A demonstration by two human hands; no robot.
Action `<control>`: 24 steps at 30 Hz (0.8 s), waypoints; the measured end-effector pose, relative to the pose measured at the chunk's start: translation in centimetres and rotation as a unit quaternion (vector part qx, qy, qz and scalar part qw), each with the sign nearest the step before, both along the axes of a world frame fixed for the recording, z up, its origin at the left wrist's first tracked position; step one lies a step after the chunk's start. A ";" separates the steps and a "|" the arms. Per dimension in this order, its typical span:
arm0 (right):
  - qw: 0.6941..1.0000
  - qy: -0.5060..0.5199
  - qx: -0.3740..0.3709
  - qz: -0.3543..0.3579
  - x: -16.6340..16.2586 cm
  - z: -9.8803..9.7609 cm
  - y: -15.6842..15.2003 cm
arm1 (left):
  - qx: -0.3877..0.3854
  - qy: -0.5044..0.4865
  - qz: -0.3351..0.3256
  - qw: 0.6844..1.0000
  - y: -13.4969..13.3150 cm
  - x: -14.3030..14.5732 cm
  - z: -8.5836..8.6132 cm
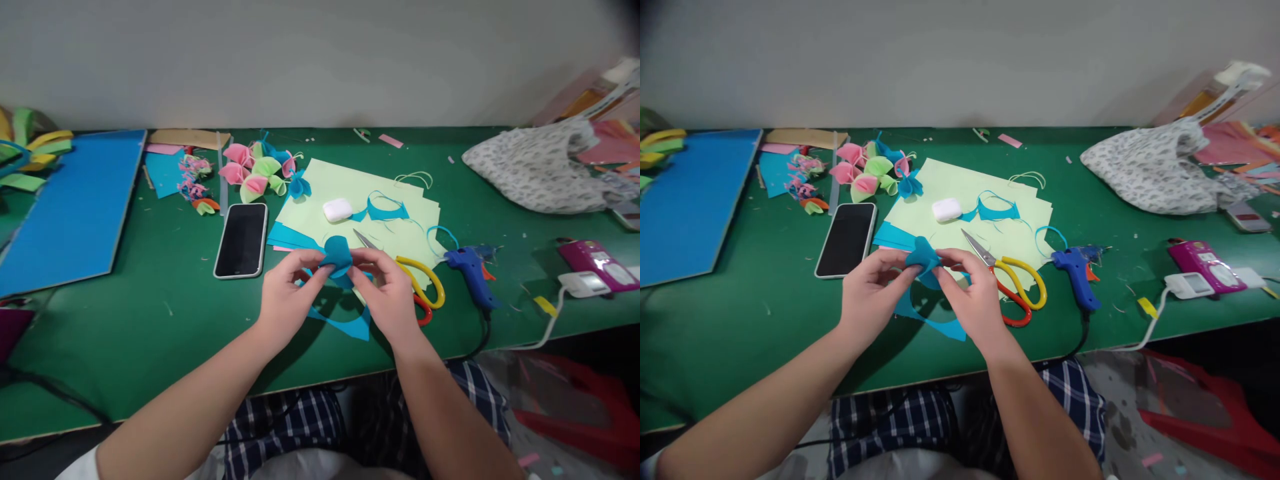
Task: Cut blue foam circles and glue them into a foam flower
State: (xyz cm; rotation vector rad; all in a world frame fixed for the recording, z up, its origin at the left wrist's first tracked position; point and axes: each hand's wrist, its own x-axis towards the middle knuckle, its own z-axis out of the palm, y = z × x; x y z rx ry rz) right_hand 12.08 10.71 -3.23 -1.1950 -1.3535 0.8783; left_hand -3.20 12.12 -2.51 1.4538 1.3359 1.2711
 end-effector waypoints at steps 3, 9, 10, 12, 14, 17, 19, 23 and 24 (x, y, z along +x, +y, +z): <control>1.000 0.001 -0.004 -0.002 0.0 -0.1 0.0 | -0.023 -0.004 -0.004 1.000 0.1 0.0 0.2; 0.999 -0.009 -0.027 -0.016 -0.1 0.0 0.1 | -0.050 -0.016 -0.023 0.998 0.2 0.0 -0.2; 0.999 -0.009 -0.027 -0.019 -0.1 0.1 0.2 | -0.057 -0.022 -0.027 0.998 0.2 0.0 -0.3; 0.999 -0.009 -0.029 -0.026 -0.1 0.1 0.2 | -0.068 -0.036 -0.033 0.996 0.1 0.0 -0.4; 0.999 -0.012 -0.032 -0.034 -0.1 0.1 0.1 | -0.072 -0.049 -0.038 0.995 0.0 0.0 -0.5; 0.998 -0.025 -0.029 -0.043 0.0 -0.2 0.0 | -0.077 -0.065 -0.045 0.994 -0.1 0.1 -0.5; 0.998 -0.038 -0.019 -0.044 0.0 -0.4 0.1 | -0.085 -0.072 -0.045 0.993 0.0 0.1 -0.4; 0.996 -0.046 0.034 -0.073 -0.1 0.4 0.2 | -0.121 -0.115 -0.030 0.986 0.5 0.1 -0.3; 0.995 -0.036 0.053 -0.080 0.0 0.8 -0.1 | -0.136 -0.136 -0.026 0.981 0.6 0.1 -0.3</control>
